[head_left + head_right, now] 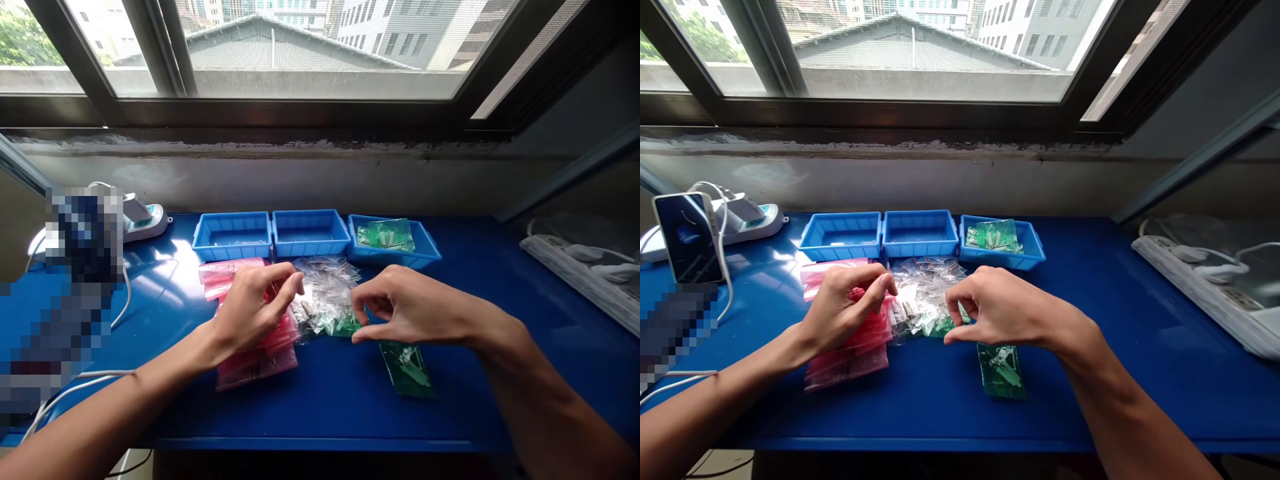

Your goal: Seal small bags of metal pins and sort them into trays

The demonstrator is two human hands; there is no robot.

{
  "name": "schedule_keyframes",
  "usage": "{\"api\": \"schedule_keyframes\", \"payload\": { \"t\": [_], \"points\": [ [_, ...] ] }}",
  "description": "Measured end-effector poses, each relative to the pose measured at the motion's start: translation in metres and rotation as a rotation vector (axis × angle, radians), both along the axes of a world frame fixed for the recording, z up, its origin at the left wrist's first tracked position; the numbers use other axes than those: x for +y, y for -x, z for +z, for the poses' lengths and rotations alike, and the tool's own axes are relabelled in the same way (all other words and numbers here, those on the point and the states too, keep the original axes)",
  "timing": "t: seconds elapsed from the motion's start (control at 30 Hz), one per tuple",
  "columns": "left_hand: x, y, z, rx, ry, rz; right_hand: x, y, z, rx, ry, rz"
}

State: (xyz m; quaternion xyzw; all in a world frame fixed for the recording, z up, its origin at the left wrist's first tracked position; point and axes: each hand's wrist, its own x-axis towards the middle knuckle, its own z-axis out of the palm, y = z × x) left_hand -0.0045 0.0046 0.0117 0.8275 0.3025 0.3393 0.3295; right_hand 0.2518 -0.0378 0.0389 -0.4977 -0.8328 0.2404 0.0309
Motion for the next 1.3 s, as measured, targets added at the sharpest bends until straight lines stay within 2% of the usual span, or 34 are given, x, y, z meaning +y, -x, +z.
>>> {"api": "schedule_keyframes", "payload": {
  "t": [0.07,0.2,0.33,0.63,0.77,0.87,1.03,1.17,1.3],
  "points": [
    [0.000,0.000,0.000,-0.004,0.002,-0.002,-0.004,0.006,0.001,-0.077,-0.025,0.014],
    [0.001,0.000,-0.001,0.008,-0.005,0.000,-0.010,0.020,-0.001,-0.299,-0.178,0.058],
    [0.001,0.001,-0.003,0.025,-0.014,-0.002,-0.013,0.025,-0.007,-0.349,-0.308,0.161],
    [0.002,0.000,-0.003,0.023,-0.029,-0.007,-0.013,0.013,-0.002,-0.051,-0.470,0.137],
    [0.001,0.000,-0.003,0.022,-0.017,-0.008,-0.010,0.008,-0.001,0.166,-0.497,0.120],
    [0.001,-0.001,-0.002,0.024,0.001,0.001,-0.007,0.010,-0.003,0.348,-0.502,0.049],
    [0.001,0.000,0.002,0.019,0.044,-0.003,0.001,0.021,-0.014,0.557,-0.461,-0.170],
    [0.000,-0.001,0.003,0.042,0.100,-0.024,0.007,0.027,-0.025,0.653,-0.383,-0.316],
    [0.000,-0.003,0.001,0.032,0.126,0.032,0.008,0.031,-0.028,0.752,-0.336,-0.413]
  ]
}}
